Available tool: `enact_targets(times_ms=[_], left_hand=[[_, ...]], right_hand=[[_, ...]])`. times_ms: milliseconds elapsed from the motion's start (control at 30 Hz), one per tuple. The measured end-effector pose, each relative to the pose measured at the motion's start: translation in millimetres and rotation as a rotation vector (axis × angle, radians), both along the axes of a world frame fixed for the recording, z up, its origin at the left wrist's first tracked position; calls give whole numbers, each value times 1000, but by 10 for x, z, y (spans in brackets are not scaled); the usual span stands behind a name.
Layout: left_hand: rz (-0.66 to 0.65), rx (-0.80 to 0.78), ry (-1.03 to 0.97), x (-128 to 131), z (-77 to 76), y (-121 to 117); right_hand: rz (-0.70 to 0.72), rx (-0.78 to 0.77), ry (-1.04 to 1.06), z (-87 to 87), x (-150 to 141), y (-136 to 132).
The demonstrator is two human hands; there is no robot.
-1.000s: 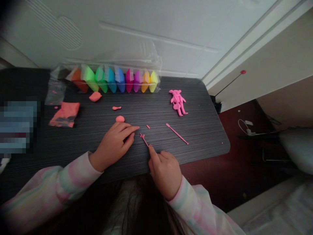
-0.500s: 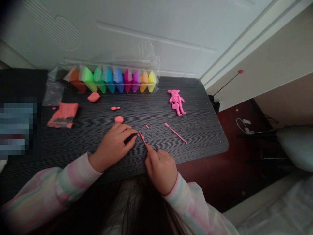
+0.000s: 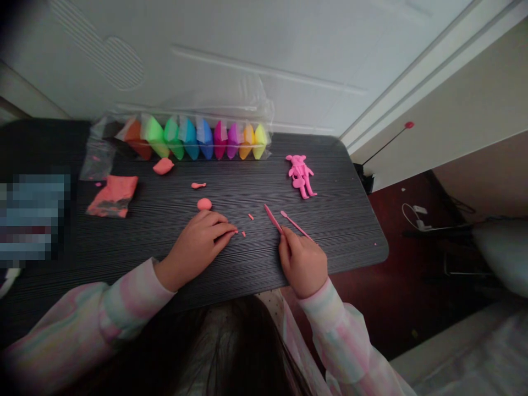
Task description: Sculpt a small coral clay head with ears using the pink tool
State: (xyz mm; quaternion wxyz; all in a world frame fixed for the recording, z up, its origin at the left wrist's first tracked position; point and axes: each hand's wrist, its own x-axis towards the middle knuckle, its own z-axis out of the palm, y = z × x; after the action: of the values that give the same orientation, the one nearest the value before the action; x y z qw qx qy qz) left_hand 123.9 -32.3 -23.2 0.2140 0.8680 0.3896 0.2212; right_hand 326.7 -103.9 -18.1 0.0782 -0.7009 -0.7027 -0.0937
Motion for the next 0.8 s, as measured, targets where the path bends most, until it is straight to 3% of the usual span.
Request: enact_targets(times_ms=[233,500,600,700,800], left_hand=[[10,-96,-133,-17,72,9],[65,-302,-299,-53,176,19],[74,-388,-358,-73,231,34],[99,-478,-390,-121,329,84],[135,-513,-424,-212,434,179]], right_hand=[[-101,9,69,22,18,66],[-92,98,187,102,0,121],[101,133,341,231,-117,195],[386,34,526,358,-332,356],[563,-35,592,435,-559,582]])
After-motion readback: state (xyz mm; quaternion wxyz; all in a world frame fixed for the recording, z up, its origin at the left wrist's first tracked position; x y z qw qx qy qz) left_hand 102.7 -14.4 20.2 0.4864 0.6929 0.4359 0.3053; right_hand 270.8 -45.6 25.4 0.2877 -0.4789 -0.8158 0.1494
